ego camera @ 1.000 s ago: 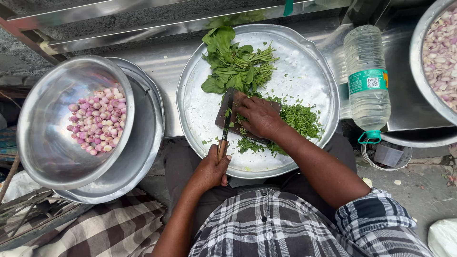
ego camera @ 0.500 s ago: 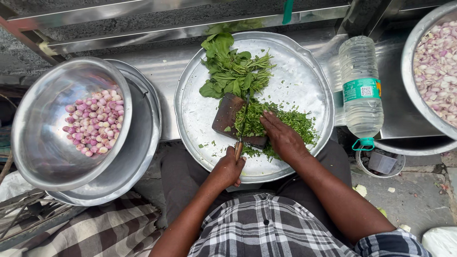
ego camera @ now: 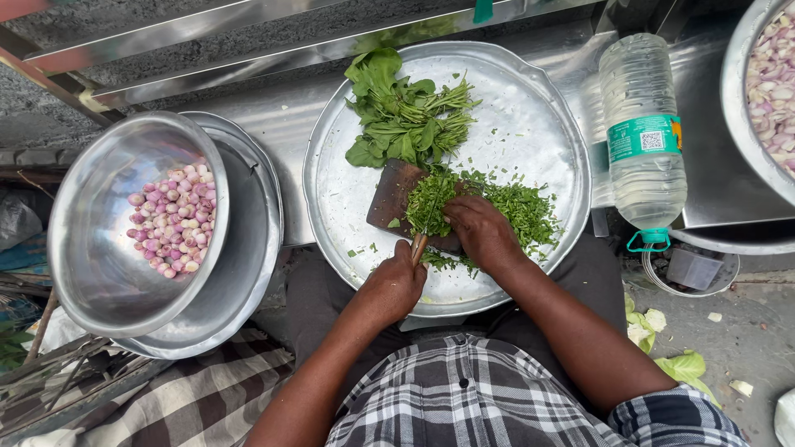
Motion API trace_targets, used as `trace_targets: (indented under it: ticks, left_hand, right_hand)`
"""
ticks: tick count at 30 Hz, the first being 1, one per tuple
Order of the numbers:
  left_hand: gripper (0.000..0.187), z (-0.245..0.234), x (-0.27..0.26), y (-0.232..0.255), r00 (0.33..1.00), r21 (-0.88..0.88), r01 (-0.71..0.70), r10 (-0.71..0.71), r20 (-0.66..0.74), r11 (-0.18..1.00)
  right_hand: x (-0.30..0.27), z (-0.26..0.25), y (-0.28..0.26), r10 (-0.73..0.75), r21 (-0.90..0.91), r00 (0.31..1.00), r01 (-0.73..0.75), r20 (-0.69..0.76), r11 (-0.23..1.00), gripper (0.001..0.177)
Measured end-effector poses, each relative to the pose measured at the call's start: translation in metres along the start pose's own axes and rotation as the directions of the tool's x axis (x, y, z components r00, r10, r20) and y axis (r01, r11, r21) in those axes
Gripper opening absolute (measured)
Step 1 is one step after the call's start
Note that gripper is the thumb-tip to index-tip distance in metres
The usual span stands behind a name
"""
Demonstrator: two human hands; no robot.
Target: The person sits at a street food stall and uses a knife to chop green leafy vegetables on a wooden cutting board. The chopped greens accumulate on a large metal tray beside the board.
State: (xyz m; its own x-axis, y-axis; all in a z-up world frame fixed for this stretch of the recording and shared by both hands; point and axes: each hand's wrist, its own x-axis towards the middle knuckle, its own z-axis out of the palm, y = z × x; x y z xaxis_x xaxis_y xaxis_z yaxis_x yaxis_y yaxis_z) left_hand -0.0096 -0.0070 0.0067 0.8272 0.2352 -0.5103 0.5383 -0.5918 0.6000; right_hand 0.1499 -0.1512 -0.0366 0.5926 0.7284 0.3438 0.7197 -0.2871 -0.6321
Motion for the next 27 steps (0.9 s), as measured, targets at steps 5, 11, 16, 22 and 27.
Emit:
trace_targets:
  ticks: [5, 11, 16, 22, 27]
  left_hand:
    - [0.039, 0.008, 0.021, 0.003, 0.987, -0.118, 0.025, -0.006, 0.158, 0.993]
    - [0.045, 0.006, 0.036, 0.001, 0.968, -0.231, 0.119, -0.062, 0.241, 0.966]
    - [0.044, 0.009, 0.025, -0.018, 0.991, -0.119, -0.009, 0.025, 0.128, 0.993]
    - [0.062, 0.036, 0.03, -0.019, 0.984, -0.015, -0.125, 0.126, 0.125, 0.992]
    - [0.05, 0.003, 0.034, 0.006, 0.959, -0.218, 0.116, -0.052, 0.28, 0.969]
  right_hand:
    - [0.008, 0.007, 0.013, 0.084, 0.075, 0.995, -0.087, 0.045, 0.993, 0.014]
    - [0.001, 0.005, 0.017, -0.047, -0.002, 0.998, 0.047, 0.051, 0.999, 0.026]
    - [0.001, 0.009, 0.022, 0.049, 0.073, 0.999, -0.051, 0.02, 0.996, 0.019]
    - [-0.005, 0.014, 0.025, 0.001, 0.085, 1.0, 0.0, -0.004, 0.996, 0.022]
    - [-0.004, 0.004, 0.025, -0.083, 0.033, 0.996, 0.082, 0.021, 0.996, 0.028]
